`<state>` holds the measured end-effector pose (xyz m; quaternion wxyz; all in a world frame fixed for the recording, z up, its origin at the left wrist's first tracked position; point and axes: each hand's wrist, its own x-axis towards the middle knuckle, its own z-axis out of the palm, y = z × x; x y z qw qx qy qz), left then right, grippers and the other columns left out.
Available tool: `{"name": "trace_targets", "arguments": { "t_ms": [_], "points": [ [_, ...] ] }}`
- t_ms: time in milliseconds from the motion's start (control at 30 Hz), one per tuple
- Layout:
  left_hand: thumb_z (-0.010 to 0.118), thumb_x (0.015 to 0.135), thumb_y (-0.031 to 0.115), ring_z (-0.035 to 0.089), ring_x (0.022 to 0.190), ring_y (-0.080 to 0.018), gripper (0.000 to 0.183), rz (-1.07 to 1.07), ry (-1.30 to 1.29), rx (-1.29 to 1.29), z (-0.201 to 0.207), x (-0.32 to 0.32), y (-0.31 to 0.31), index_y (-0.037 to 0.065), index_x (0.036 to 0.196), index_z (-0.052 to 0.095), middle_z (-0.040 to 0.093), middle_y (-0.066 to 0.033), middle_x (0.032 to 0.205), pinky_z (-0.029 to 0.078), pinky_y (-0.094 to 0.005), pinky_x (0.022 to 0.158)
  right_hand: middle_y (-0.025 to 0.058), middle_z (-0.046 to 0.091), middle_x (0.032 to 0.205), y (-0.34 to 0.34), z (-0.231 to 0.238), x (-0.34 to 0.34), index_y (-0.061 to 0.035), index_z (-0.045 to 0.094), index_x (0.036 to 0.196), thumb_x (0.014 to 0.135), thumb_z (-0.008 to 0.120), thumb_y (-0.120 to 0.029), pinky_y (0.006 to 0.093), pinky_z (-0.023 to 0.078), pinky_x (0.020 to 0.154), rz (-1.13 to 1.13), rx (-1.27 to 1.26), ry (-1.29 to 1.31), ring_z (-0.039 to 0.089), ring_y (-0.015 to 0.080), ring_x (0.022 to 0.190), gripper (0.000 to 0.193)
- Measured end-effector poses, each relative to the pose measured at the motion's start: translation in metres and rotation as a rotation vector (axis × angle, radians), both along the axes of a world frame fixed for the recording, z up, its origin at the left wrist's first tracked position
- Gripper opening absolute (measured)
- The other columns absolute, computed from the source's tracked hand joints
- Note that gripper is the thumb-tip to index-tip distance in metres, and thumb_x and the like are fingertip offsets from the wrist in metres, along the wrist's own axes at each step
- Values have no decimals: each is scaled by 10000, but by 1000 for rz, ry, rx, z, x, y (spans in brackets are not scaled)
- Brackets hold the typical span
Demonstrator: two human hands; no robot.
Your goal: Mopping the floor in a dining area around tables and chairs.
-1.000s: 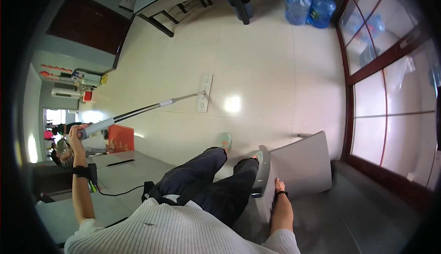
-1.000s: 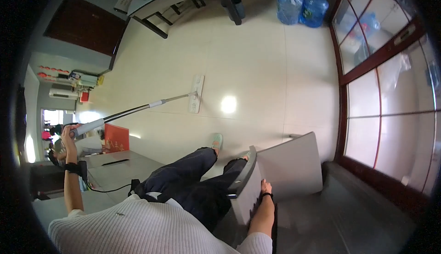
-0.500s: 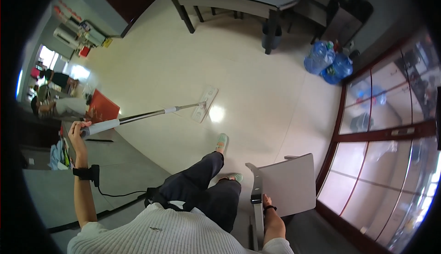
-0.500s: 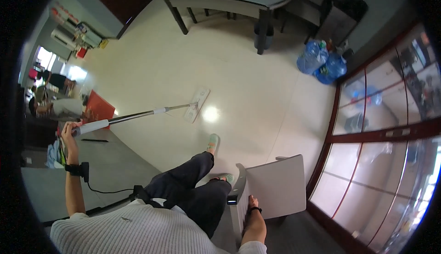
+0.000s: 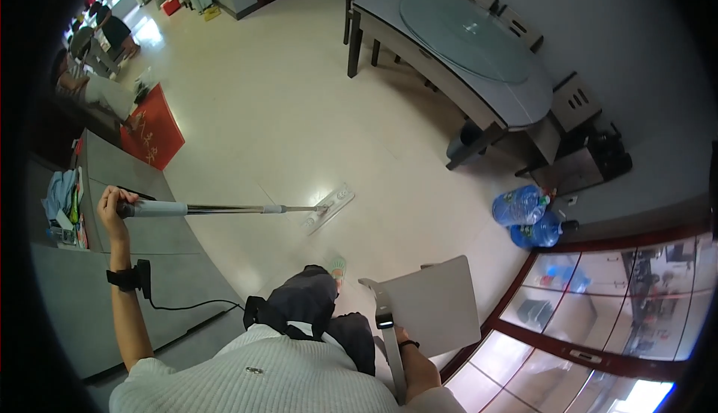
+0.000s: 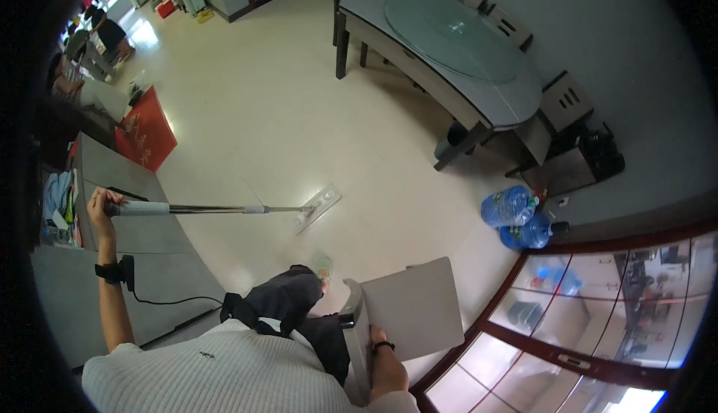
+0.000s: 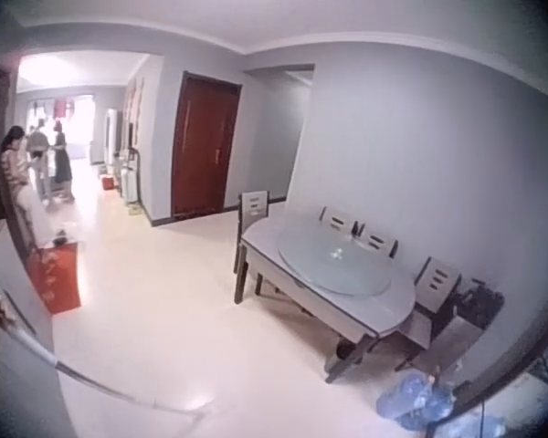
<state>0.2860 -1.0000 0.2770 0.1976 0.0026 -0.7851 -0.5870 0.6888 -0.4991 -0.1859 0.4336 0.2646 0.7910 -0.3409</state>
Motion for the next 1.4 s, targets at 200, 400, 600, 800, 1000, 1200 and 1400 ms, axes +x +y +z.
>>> {"name": "trace_targets", "arguments": {
  "t_ms": [200,400,600,800,1000,1200,1400],
  "points": [
    [394,806,138,453,517,-135,211,-41,-13,33,-8,-46,-11,31,624,395,455,-71,554,415,-262,559,241,538,821,64,-31,-117,-7,472,923,785,352,-247,437,412,676,134,95,224,528,370,777,301],
    [380,817,126,421,489,-136,219,130,-49,122,-20,-52,-17,34,619,367,403,-61,523,399,-268,517,234,541,803,104,-1,-264,4,487,870,784,358,-242,419,414,679,402,61,318,531,367,769,290],
    [383,832,146,412,497,-141,251,262,-54,133,-18,-33,-34,33,610,347,387,-60,532,380,-277,517,263,492,955,125,35,-398,27,518,914,775,306,-321,400,350,807,280,-48,194,475,356,914,430],
    [394,835,176,398,503,-136,262,439,-108,77,-1,-30,23,40,615,351,393,-56,541,372,-271,522,239,469,1027,160,-1,-476,9,515,948,777,289,-311,399,323,837,406,-50,131,447,372,953,427],
    [388,841,185,392,511,-133,266,614,-98,77,1,-33,30,35,622,374,394,-53,546,365,-271,529,233,466,1041,164,7,-554,5,494,1014,777,281,-357,390,321,845,401,-56,-4,442,357,975,482],
    [390,840,198,393,524,-132,274,681,-166,-47,14,-56,49,39,618,368,390,-53,545,361,-270,535,245,471,1029,173,2,-601,51,485,993,772,295,-378,383,318,841,315,-66,-18,446,354,967,519],
    [404,834,213,387,514,-138,284,682,-182,4,12,-81,68,39,613,365,383,-52,541,359,-274,529,249,478,1011,204,-72,-635,51,493,972,786,282,-364,386,317,834,321,-67,45,439,367,966,501]
  ]
}}
